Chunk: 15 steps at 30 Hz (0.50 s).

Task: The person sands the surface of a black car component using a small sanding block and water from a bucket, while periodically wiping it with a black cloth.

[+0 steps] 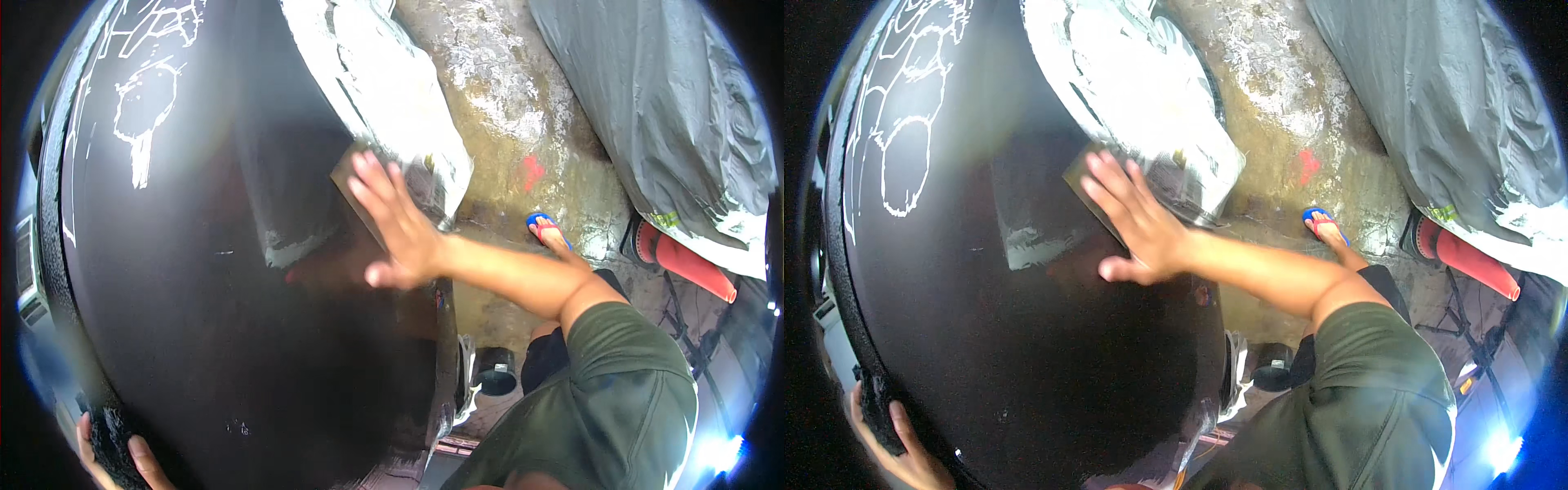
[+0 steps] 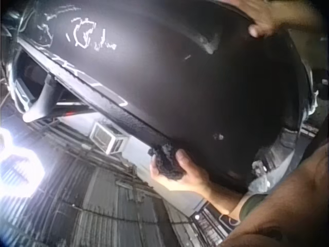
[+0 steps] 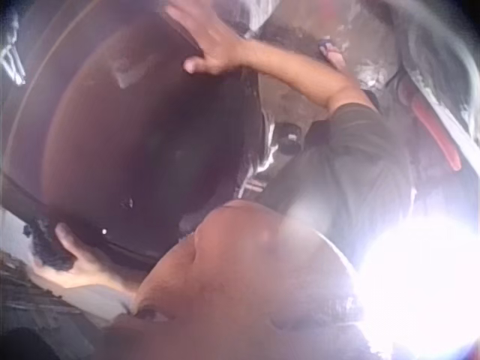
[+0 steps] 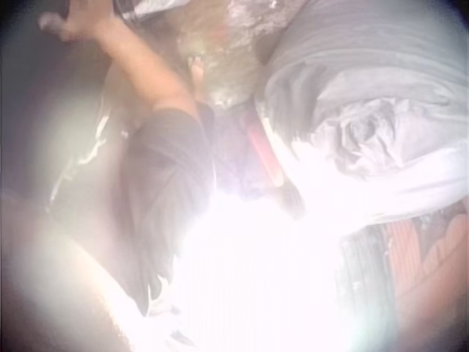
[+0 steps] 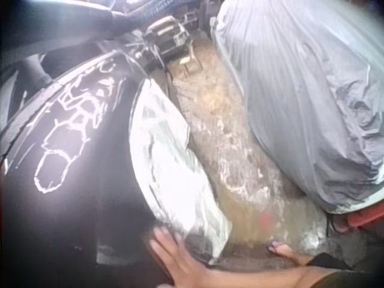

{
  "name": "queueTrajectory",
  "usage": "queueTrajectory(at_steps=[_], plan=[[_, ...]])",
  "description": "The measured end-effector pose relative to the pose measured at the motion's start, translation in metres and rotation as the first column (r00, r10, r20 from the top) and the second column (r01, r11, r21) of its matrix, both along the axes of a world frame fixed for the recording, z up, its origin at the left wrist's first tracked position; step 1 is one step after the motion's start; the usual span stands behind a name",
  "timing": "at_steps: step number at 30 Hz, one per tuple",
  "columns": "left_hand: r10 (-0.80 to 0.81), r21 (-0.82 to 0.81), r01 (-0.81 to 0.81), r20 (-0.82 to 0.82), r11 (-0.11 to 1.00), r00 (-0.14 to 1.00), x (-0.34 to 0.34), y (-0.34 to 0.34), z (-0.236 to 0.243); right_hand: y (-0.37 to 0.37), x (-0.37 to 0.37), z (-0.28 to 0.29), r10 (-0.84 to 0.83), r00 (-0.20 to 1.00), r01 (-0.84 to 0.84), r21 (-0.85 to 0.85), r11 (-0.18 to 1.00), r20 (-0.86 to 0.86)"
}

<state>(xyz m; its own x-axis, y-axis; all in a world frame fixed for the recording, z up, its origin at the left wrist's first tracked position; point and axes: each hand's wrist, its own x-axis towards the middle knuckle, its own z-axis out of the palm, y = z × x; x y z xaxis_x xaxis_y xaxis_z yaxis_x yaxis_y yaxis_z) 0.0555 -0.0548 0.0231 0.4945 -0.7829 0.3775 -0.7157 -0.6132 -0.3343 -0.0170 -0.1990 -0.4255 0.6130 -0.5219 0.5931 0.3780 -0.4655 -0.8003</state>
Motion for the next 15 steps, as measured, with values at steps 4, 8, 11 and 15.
queueTrajectory(at_steps=[4,8,11,15], plan=[[-0.019,-0.001,0.019,-0.03,1.0,0.999,0.003,-0.001,0.001,-0.083,0.057,0.054,0.048,0.995,-0.044,-0.052,0.998,0.085],[0.0,-0.034,-0.002,-0.034,0.999,0.999,-0.001,0.005,0.002,-0.012,-0.005,0.024,0.067,0.998,-0.067,-0.077,0.995,-0.015],[0.012,0.017,-0.012,-0.027,1.0,1.0,-0.003,0.002,0.001,-0.038,0.015,0.028,0.037,0.999,-0.04,-0.075,0.996,-0.036],[0.037,-0.019,-0.038,-0.038,0.999,0.999,-0.002,0.003,-0.001,-0.109,0.076,0.092,0.011,1.0,-0.011,-0.029,1.0,-0.024]])
